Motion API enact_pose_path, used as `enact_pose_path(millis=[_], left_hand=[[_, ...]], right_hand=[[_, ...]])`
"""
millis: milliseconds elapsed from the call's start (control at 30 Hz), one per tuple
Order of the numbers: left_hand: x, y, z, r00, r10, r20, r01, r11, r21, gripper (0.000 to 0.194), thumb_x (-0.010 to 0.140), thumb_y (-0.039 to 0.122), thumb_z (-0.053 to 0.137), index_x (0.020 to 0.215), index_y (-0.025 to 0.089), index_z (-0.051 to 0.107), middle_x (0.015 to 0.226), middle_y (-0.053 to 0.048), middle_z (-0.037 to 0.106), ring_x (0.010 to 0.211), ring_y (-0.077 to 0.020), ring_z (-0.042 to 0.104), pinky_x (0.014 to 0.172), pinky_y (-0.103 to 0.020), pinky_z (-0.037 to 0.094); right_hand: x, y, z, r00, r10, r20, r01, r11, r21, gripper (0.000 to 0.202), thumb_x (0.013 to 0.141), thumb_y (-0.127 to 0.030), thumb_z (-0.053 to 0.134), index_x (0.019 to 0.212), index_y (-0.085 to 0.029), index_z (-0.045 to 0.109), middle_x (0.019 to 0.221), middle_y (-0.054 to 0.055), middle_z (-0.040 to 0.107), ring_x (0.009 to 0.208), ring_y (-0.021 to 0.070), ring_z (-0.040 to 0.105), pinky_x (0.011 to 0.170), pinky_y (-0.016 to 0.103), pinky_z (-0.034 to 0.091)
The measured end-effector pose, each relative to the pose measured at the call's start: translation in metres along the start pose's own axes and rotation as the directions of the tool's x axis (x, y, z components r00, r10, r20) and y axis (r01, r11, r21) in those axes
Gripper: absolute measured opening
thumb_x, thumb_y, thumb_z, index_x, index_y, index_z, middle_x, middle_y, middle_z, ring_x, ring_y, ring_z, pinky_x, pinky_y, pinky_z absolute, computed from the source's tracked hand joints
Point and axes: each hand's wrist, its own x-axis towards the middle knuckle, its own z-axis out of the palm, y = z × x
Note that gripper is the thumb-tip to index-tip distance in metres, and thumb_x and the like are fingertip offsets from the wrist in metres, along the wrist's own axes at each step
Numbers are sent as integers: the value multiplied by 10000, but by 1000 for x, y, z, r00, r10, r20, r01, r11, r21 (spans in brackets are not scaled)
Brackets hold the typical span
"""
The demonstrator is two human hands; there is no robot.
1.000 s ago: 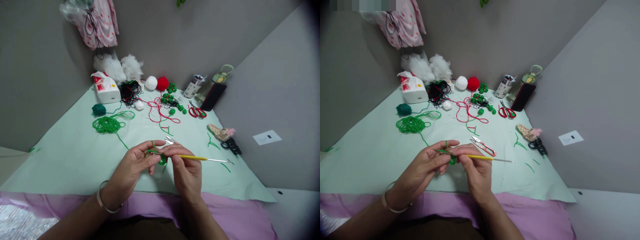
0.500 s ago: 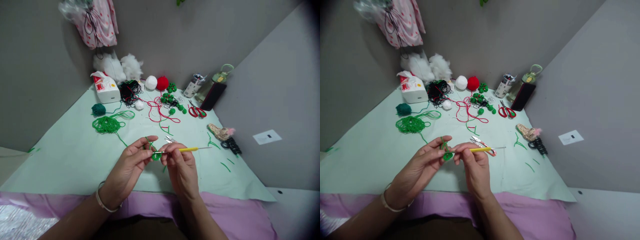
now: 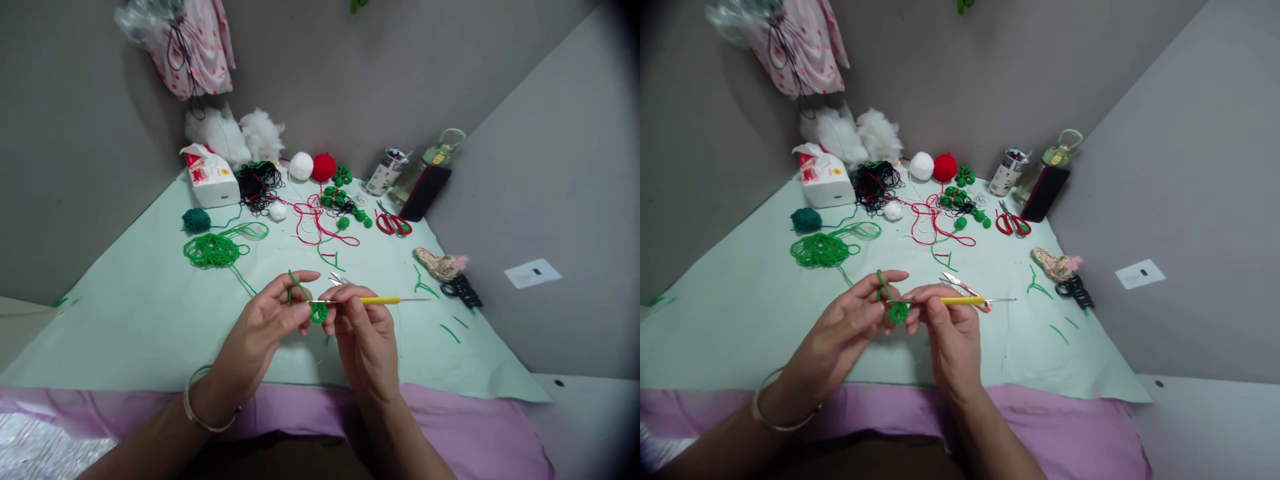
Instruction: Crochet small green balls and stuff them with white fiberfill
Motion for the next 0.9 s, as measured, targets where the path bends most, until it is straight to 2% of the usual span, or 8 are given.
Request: enact_pose_path(millis=[133, 267, 500, 600, 733, 833, 900], left_hand=[[0, -5, -1, 1000, 24, -11, -22, 985, 170, 433, 870, 266, 843, 1279, 265, 704, 942, -7, 645, 935, -164, 619, 931, -300, 497], [0, -2, -1, 993, 99, -67, -84, 977, 195, 373, 866, 272, 846, 1225, 265, 747, 897, 5, 620, 902, -150, 582, 878, -262, 486], [-2, 3, -1, 994, 90, -63, -76, 977, 198, 343, 870, 313, 838, 1203, 263, 771, 887, 1, 624, 838, -149, 573, 806, -257, 490], [-2, 4, 0, 991, 120, -67, -103, 972, 213, 306, 869, 292, 831, 1171, 271, 781, 861, 11, 617, 816, -139, 568, 795, -246, 489], [-2, 3, 3, 980, 175, -94, -142, 949, 281, 307, 848, 218, 820, 1150, 251, 781, 823, 11, 616, 811, -144, 583, 798, -250, 502], [-3, 2, 3, 969, 217, -116, -162, 919, 359, 304, 838, 186, 809, 1134, 246, 778, 824, 8, 639, 836, -151, 608, 829, -258, 512], [-4, 0, 3, 960, 249, -126, -180, 898, 402, 309, 840, 186, 809, 1140, 251, 773, 834, 8, 654, 848, -151, 617, 849, -260, 514]], right_hand=[[-1, 0, 1, 999, -41, 14, 41, 999, -22, 169, 985, -338, 695, 910, -225, 794, 892, 47, 765, 609, 112, 631, 589, 252, 574], [-2, -1, -1, 996, -87, 10, 87, 992, -92, 182, 994, -344, 683, 916, -215, 783, 920, 61, 776, 641, 134, 675, 590, 274, 592], [-3, -7, -10, 985, -130, 110, 143, 982, -125, 214, 1062, -282, 570, 1005, -229, 769, 965, 54, 782, 728, 153, 724, 671, 306, 608], [-5, -11, -11, 972, -174, 155, 203, 960, -191, 239, 1076, -242, 531, 1046, -242, 768, 990, 48, 780, 756, 156, 719, 691, 318, 600], [-9, -16, -10, 934, -282, 219, 350, 845, -403, 254, 1060, -155, 518, 1095, -257, 747, 992, 41, 781, 828, 174, 720, 765, 357, 604], [-11, -20, -11, 884, -325, 336, 463, 711, -529, 272, 1037, -98, 519, 1136, -248, 722, 1022, 55, 787, 943, 197, 738, 854, 387, 605], [-11, -22, -11, 846, -348, 403, 530, 631, -567, 284, 1020, -73, 525, 1162, -239, 708, 1017, 67, 786, 978, 211, 747, 859, 388, 614]])
